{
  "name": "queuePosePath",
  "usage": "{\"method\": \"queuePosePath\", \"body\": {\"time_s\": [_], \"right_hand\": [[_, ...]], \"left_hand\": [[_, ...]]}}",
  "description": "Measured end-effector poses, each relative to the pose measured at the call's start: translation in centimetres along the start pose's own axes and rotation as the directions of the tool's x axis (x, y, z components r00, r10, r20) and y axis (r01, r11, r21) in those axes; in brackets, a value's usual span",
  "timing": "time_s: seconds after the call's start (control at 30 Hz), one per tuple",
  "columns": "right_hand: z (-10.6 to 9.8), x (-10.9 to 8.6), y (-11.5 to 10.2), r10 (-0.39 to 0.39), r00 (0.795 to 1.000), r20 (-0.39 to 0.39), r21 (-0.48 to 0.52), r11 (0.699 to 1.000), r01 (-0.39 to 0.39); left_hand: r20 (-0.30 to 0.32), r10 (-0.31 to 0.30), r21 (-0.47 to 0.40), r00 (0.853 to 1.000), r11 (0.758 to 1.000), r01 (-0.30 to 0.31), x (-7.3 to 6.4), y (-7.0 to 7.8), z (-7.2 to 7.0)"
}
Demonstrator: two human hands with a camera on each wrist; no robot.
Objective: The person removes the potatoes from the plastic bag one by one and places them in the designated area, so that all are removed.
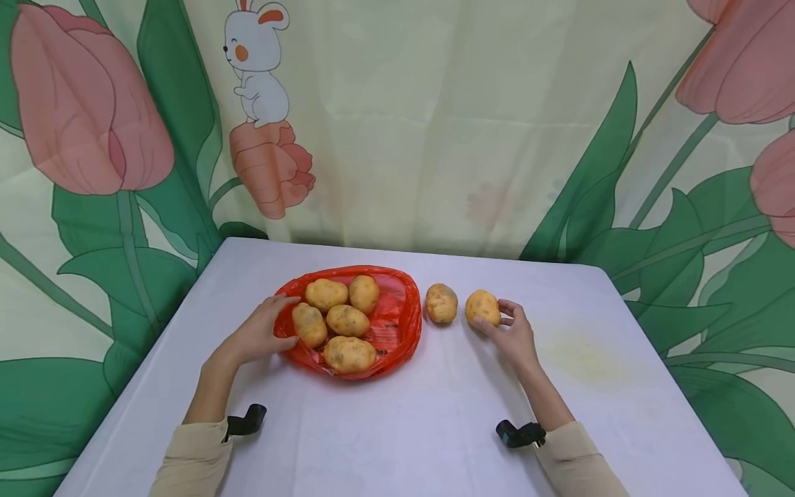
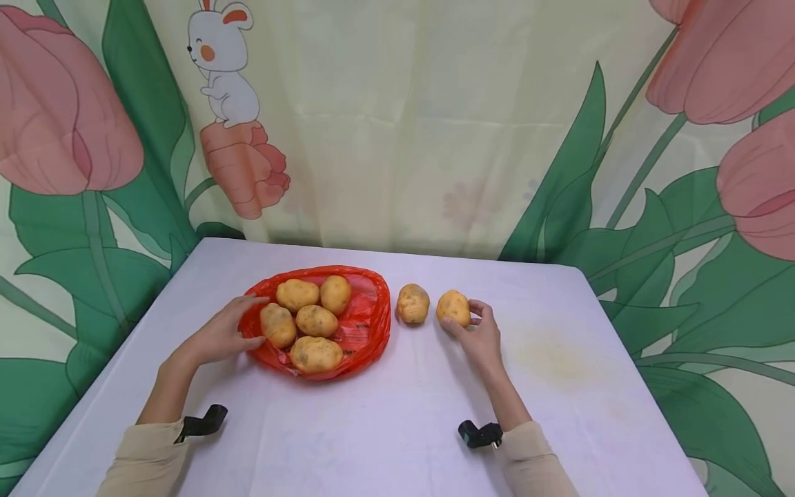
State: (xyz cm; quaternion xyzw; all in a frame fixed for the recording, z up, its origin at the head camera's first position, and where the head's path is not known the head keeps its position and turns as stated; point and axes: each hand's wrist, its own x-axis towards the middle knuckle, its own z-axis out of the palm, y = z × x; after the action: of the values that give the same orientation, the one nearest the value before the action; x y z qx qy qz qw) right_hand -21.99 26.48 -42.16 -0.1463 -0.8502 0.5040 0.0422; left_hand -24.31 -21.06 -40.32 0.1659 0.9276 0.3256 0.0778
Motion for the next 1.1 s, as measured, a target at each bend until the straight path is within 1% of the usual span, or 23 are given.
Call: {"method": "queuePosePath", "body": {"time_s": [0.1,0.23,0.37,0.5,0.63,0.73,0.8,0.9,1.0,1.1], "right_hand": [[-0.2,0.5,0.4,0.033,0.999,0.023,0.014,0.999,-0.033],[0.0,0.9,0.9,0.075,0.997,0.036,0.044,0.996,-0.076],[-0.1,1.4,1.2,0.087,0.994,0.070,0.070,0.993,-0.092],[-0.3,2.0,1.2,0.090,0.992,0.088,0.080,0.992,-0.097],[-0.8,2.5,1.3,0.088,0.993,0.080,0.081,0.992,-0.095],[-1.1,2.5,1.4,0.100,0.993,0.064,0.083,0.991,-0.105],[-1.3,2.4,1.4,0.105,0.993,0.046,0.087,0.990,-0.109],[-1.5,2.3,1.4,0.090,0.996,0.025,0.091,0.992,-0.092],[-1.4,2.2,1.3,0.068,0.998,0.015,0.084,0.994,-0.069],[-1.2,2.0,1.2,0.050,0.999,-0.007,0.065,0.997,-0.050]], "left_hand": [[-0.021,-0.012,-0.021,1.000,1.000,0.011,-0.5,0.0,0.7],[-0.036,-0.012,-0.032,0.999,0.999,0.011,-0.5,-0.4,1.3],[-0.055,-0.030,-0.020,0.998,0.999,0.029,-1.1,-0.7,1.8],[-0.073,-0.040,-0.012,0.997,0.999,0.039,-1.4,-0.6,1.8],[-0.082,-0.026,-0.015,0.996,1.000,0.025,-1.0,-0.2,1.7],[-0.075,-0.018,-0.026,0.997,1.000,0.016,-0.7,0.0,1.7],[-0.065,-0.022,-0.032,0.998,0.999,0.020,-0.6,0.1,1.8],[-0.056,-0.038,-0.032,0.998,0.999,0.036,-0.6,0.2,1.9],[-0.059,-0.056,-0.027,0.997,0.998,0.054,-0.7,0.2,1.8],[-0.063,-0.062,-0.028,0.996,0.998,0.060,-0.8,0.2,1.7]]}}
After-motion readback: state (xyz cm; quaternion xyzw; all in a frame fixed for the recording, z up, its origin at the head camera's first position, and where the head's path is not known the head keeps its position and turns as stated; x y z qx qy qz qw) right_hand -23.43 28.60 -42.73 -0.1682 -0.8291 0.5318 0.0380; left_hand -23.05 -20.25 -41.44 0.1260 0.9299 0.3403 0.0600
